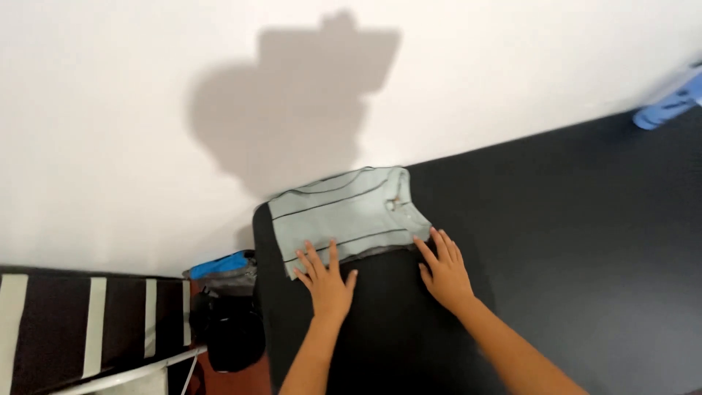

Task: The person is folding various items of laundry on a black table.

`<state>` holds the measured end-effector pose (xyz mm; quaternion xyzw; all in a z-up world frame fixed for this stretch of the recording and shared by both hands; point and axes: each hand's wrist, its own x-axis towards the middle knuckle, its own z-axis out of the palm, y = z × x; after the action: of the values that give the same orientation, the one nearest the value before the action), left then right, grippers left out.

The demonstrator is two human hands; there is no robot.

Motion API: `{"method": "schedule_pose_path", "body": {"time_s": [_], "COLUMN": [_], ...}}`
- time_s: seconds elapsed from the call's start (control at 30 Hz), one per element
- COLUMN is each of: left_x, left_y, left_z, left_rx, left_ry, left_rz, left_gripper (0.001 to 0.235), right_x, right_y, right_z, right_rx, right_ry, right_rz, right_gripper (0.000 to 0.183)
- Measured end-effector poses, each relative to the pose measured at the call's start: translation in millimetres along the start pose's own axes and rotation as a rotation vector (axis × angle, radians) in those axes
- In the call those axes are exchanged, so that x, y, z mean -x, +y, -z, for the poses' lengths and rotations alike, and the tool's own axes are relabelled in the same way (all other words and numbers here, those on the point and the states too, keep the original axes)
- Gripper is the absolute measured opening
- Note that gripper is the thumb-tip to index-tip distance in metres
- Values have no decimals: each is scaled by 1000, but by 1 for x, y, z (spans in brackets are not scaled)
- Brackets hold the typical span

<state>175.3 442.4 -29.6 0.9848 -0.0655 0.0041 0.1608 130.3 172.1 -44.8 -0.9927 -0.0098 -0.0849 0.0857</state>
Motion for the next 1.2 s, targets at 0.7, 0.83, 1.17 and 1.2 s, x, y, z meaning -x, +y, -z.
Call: {"method": "schedule_pose_path", "body": {"time_s": [0.7,0.83,1.17,1.2], "left_x": [166,229,394,407], "left_y": [369,452,612,622], "left_z": [26,3,-21,-23], "left_rx": [66,122,130,126], "left_ry": [-229,-257,-701,-716], "left_rz": [-755,-929,-1154,-1177], "left_gripper": [116,119,115,115], "right_x": [276,369,622,635], "right_y": [163,226,336,333], "right_z": [198,232,260,267], "right_rx": [-154,-82,187,194], "right_ry": [377,464,497,498], "right_rz": [-435,-554,-1087,-1114], "right_gripper": [72,75,84,84]}}
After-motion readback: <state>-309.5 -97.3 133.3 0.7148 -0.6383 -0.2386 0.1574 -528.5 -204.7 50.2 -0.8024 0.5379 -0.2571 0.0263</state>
